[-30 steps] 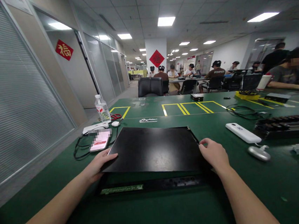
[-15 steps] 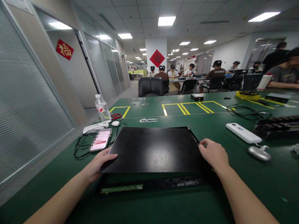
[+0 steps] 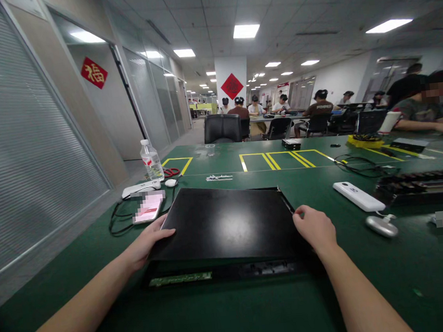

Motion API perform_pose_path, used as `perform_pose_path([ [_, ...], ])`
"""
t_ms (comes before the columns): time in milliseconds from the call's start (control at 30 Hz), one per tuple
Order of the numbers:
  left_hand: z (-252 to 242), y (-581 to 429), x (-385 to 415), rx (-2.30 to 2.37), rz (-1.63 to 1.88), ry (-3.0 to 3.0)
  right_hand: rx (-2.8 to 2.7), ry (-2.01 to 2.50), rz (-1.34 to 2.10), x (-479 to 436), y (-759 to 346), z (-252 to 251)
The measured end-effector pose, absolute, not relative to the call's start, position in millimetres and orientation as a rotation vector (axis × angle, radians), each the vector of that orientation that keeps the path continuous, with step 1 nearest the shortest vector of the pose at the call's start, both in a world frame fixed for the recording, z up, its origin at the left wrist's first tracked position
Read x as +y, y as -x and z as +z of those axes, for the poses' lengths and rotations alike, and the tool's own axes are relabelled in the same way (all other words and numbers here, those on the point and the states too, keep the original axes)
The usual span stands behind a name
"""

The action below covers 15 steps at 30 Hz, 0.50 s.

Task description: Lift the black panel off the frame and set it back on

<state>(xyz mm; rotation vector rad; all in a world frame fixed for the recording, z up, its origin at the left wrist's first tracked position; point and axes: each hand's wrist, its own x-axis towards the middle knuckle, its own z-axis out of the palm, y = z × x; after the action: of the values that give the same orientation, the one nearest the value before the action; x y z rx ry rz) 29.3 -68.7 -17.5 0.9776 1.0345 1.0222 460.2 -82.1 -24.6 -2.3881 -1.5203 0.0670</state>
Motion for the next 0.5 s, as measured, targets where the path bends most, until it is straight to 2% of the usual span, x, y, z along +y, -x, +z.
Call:
perform_pose_path([
  [500, -24.3, -31.8, -67.6, 1.093, 1.039, -1.029, -1.543, 2.424, 0.074, -83.9, -459.7, -23.0],
])
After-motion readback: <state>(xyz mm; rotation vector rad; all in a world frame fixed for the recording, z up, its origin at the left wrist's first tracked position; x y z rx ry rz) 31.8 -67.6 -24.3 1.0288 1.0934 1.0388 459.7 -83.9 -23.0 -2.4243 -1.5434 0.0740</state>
